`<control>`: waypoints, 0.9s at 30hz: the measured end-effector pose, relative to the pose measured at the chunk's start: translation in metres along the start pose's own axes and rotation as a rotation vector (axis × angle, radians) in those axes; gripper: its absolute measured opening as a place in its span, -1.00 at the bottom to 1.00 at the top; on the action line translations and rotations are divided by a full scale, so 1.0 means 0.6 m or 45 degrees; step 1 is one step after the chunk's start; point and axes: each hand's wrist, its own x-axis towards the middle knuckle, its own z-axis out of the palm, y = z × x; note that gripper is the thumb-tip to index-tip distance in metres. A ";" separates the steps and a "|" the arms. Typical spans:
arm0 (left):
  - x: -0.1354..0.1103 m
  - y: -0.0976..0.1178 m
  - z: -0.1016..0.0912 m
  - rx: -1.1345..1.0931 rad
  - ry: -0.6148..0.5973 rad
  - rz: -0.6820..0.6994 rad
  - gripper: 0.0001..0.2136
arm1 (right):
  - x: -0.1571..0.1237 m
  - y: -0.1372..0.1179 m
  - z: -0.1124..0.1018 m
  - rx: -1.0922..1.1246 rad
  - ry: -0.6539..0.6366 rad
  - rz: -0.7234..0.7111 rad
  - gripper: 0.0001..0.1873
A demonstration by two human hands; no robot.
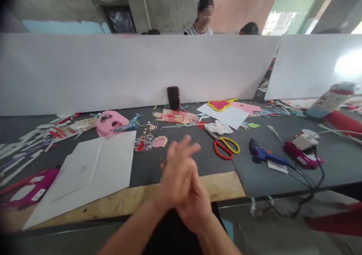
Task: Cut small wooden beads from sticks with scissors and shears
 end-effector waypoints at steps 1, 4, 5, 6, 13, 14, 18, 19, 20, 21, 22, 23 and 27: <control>0.026 -0.013 -0.014 0.020 0.129 0.029 -0.81 | -0.006 -0.003 0.004 0.089 -0.035 -0.009 -0.18; 0.071 -0.049 -0.061 0.045 0.853 0.222 -0.73 | -0.016 -0.017 -0.012 0.653 -0.024 -0.046 -0.12; 0.072 -0.055 -0.070 0.061 0.914 0.267 -0.73 | -0.016 -0.019 -0.022 0.787 -0.004 -0.045 -0.14; 0.067 -0.057 -0.075 0.103 0.890 0.319 -0.73 | -0.014 -0.020 -0.031 0.883 0.016 -0.043 -0.16; -0.021 -0.036 -0.031 -0.100 0.381 0.159 -0.72 | -0.012 -0.006 -0.047 0.968 -0.016 -0.009 -0.12; -0.028 -0.033 -0.026 -0.103 0.344 0.168 -0.75 | -0.014 -0.004 -0.046 0.981 -0.026 0.002 -0.12; -0.044 -0.011 -0.012 -0.073 0.248 0.190 -0.95 | -0.018 0.001 -0.043 0.959 -0.017 0.018 -0.12; -0.048 -0.006 -0.008 -0.092 0.225 0.154 -0.92 | -0.018 0.003 -0.042 0.933 -0.016 0.018 -0.13; -0.051 -0.001 -0.003 -0.130 0.200 0.099 -0.88 | -0.018 0.006 -0.041 0.900 -0.021 0.020 -0.14; -0.054 0.003 0.002 -0.184 0.180 0.030 -0.86 | -0.017 0.009 -0.040 0.864 -0.030 0.020 -0.15; -0.057 0.006 0.007 -0.246 0.165 -0.044 -0.84 | -0.017 0.014 -0.039 0.823 -0.043 0.015 -0.17; -0.059 0.007 0.011 -0.306 0.157 -0.115 -0.81 | -0.016 0.019 -0.038 0.776 -0.058 0.006 -0.19; -0.060 0.007 0.015 -0.463 0.192 -0.319 -0.75 | -0.017 0.047 -0.035 0.480 -0.092 -0.060 -0.27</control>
